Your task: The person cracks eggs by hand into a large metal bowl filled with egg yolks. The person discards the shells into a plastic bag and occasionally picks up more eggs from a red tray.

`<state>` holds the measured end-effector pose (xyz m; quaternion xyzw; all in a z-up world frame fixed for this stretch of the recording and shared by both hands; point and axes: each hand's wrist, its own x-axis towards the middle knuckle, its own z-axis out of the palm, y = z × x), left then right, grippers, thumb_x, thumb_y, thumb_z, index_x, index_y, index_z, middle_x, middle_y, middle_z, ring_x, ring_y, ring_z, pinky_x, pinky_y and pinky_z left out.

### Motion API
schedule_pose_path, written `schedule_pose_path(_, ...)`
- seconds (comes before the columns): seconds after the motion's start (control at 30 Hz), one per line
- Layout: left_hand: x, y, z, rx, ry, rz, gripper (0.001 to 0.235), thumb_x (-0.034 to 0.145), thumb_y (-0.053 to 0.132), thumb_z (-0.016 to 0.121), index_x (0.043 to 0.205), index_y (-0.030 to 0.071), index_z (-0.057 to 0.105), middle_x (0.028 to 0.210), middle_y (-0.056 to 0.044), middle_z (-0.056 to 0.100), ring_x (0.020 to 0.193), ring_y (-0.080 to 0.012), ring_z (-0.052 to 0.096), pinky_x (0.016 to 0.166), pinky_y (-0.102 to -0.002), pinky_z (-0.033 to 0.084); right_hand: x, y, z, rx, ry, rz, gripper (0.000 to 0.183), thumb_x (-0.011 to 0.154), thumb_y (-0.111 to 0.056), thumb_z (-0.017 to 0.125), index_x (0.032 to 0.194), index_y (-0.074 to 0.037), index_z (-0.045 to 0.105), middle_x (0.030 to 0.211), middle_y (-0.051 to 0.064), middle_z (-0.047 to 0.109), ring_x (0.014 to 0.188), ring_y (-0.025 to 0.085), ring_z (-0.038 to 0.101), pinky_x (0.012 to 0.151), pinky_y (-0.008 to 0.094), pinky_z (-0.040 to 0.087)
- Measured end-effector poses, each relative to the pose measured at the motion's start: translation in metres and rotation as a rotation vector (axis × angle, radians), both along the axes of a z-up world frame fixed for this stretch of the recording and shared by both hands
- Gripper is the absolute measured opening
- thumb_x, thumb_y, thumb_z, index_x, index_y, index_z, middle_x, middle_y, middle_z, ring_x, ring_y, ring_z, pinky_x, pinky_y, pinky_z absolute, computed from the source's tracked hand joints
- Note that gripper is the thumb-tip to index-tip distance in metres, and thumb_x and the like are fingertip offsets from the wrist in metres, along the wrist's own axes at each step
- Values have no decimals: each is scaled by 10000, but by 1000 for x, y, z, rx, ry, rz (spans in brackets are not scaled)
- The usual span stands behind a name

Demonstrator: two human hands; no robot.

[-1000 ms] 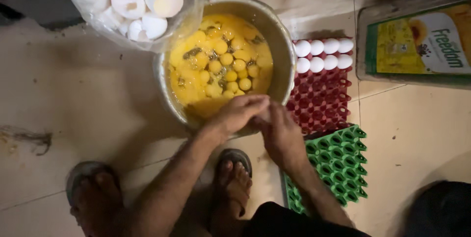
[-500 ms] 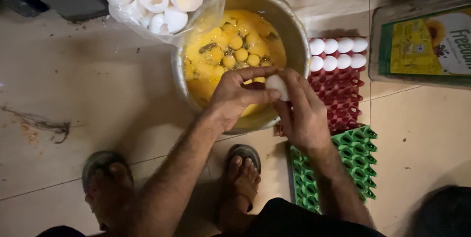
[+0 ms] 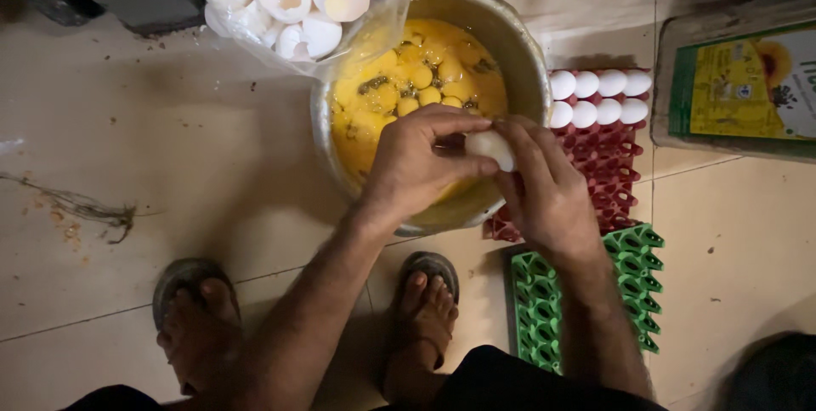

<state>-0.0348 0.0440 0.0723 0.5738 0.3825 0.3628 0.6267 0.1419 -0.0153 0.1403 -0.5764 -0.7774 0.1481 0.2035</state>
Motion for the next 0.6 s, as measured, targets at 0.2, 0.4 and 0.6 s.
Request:
schedule_pose_path(0.2,-10,7,33,82,233,11,457,736,141,895,1175,155,769,1233,-59,711,1057,-173,731,960,-266,606,11,-2,2,57,-162,37,366,997,11,735,1327,81,594,1311,259,638,1165,358,704,894,348,655)
schedule_pose_path(0.4,-18,5,56,360,255,57,449,793,104,853,1227,138,747,1302,-79,693,1173,-207,689,1038,-305,564,19,-14,-7,12,57,-200,424,954,-6,707,1368,0,618,1257,186,627,1063,296,673,872,328,603)
schedule_pose_path(0.6,-16,2,79,251,269,38,416,805,106,834,1212,120,747,1327,-87,675,1159,-211,687,1011,-322,556,15,-19,-40,-402,1227,-374,420,933,-131,679,1316,-69,519,1105,100,665,827,131,661,598,227,540)
